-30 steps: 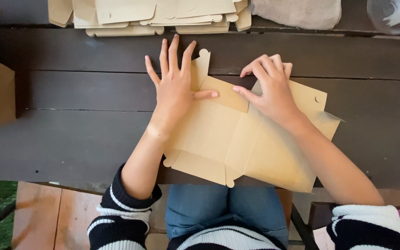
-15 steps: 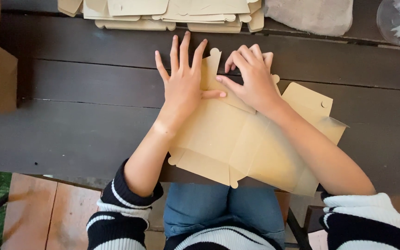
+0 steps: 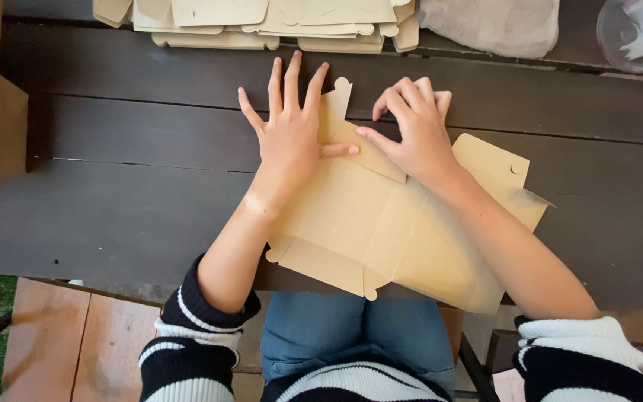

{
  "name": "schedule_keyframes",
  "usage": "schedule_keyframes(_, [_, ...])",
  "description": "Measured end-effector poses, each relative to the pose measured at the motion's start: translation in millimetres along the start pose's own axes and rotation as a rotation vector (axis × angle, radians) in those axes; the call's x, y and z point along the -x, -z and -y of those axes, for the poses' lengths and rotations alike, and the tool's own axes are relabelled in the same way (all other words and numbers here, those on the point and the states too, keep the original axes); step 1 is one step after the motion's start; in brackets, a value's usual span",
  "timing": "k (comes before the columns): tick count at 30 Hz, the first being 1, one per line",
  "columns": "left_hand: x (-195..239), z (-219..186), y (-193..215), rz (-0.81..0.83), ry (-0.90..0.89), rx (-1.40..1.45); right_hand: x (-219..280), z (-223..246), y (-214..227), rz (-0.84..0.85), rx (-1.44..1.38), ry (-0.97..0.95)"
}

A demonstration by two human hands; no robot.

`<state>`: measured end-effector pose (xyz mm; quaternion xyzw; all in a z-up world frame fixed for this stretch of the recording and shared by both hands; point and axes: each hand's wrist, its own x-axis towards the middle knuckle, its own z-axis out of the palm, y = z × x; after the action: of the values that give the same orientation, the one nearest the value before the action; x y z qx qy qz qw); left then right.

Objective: The person folds and assembles a flat cardboard box by hand on a wooden table. They fold the side flaps, tuck tabs into slots, and press the edges to form the box shape. The process is repeated for multiple boxes.

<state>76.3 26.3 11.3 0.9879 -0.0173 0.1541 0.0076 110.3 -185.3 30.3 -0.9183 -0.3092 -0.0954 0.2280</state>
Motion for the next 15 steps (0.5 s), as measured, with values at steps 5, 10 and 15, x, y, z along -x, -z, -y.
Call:
schedule_keyframes(5, [0.4, 1.5, 3.0, 0.039, -0.009, 0.023, 13.3, -4.9, 16.7, -0.009, -0.008, -0.015])
schedule_keyframes(10, [-0.7, 2.4, 11.1, 0.081, -0.014, 0.082, 18.4, -9.4, 33.6, 0.037, -0.023, -0.054])
schedule_keyframes(15, [-2.2, 2.8, 11.0, 0.144, -0.001, 0.137, 14.7, -21.5, 58.3, 0.300, -0.290, -0.158])
